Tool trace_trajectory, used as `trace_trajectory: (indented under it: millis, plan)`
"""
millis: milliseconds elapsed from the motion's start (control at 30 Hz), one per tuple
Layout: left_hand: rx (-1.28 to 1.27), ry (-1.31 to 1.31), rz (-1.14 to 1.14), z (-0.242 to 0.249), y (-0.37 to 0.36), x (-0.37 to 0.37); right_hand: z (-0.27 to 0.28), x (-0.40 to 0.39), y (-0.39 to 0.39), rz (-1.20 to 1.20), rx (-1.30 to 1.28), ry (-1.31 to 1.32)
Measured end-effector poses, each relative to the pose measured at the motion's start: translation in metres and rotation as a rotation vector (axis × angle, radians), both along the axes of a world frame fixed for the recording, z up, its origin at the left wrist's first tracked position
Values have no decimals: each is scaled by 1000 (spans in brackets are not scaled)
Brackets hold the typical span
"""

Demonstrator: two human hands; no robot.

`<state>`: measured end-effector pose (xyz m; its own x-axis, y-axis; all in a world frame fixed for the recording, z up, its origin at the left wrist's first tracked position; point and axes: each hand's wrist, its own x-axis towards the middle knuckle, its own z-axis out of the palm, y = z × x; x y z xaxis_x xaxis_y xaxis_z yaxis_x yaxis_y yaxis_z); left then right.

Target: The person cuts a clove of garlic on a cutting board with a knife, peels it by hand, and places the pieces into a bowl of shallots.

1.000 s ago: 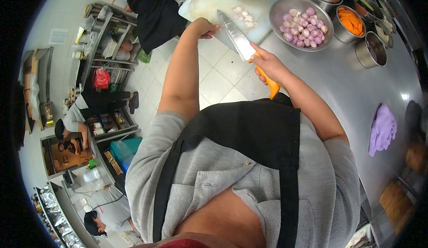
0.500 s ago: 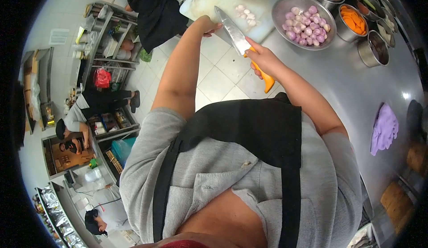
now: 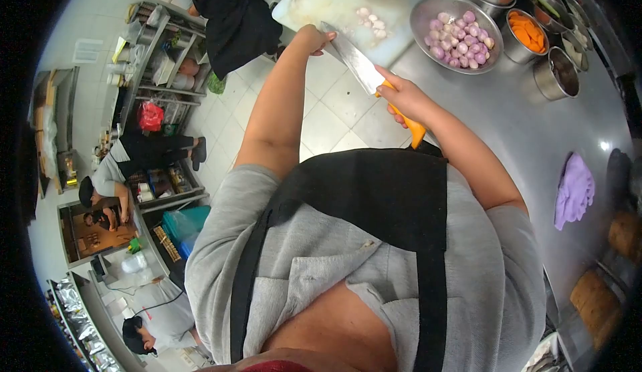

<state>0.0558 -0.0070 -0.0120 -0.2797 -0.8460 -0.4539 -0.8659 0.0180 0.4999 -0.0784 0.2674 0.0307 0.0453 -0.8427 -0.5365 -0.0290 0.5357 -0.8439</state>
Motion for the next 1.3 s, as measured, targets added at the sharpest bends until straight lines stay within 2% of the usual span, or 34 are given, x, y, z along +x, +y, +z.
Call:
trace_trajectory:
  millis: [200, 267, 300, 367, 400, 467, 500, 533, 567, 633, 667, 700, 733, 767, 800, 833, 867, 933, 1000, 1067, 1200, 1233, 1300]
  plan:
    - [-122, -59, -47, 1, -8, -6, 20, -24, 24, -4, -14, 77]
    - [-372, -130, -161, -23, -26, -9, 27, -30, 31, -34, -26, 109]
    - [-378, -125, -171, -20, -20, -13, 29, -32, 33, -66, -66, 157]
    - [-512, 51, -154, -14, -7, -14, 32, -34, 35, -99, -113, 206]
    - [-520, 51, -157, -10, -6, -18, 32, -35, 34, -94, -148, 241]
    - [-309, 9, -172, -4, -5, -23, 12, -39, 26, -92, -185, 272]
    - [-312, 6, -174, 0, -3, -23, -23, -45, 17, -100, -521, 556]
    - [-175, 150, -45, 3, -1, -21, -42, -49, 13, -106, -857, 839]
    - [-37, 292, 85, 5, 0, -18, -37, -48, 16, -107, -857, 838]
    - [-97, 262, 116, 5, -5, -9, -13, -41, 20, -88, -549, 628]
    - [-157, 234, 149, 4, -8, -5, 0, -36, 21, -82, -552, 626]
    - [-160, 234, 155, 5, -4, -2, 12, -31, 23, -113, -436, 510]
    - [-291, 230, 93, 5, 1, 1, 18, -29, 23, -145, -319, 394]
    - [-420, 223, 29, 5, 7, 2, 17, -30, 22, -143, -320, 393]
    - [-420, 222, 31, 4, 12, -1, 14, -31, 20, -167, -279, 258]
    - [-539, 226, -103, 4, 17, -6, 11, -30, 18, -189, -236, 124]
    - [-656, 229, -236, 5, 22, -11, 7, -28, 18, -185, -235, 124]
    - [-645, 155, -291, 9, 26, -19, 2, -24, 18, -259, -278, -5]
    - [-629, 82, -347, 10, 23, -22, 4, -23, 23, -258, -276, -18]
    - [-567, 36, -242, 10, 11, -18, 6, -22, 30, -258, -272, -37]
    - [-531, -30, -48, 1, -23, 6, 26, -24, 47, -43, -189, 157]
    - [-532, -30, -53, 2, -28, 13, 28, -24, 50, 37, -146, 208]
    - [-491, 1, -81, 5, -32, 19, 22, -23, 49, 47, -161, 242]
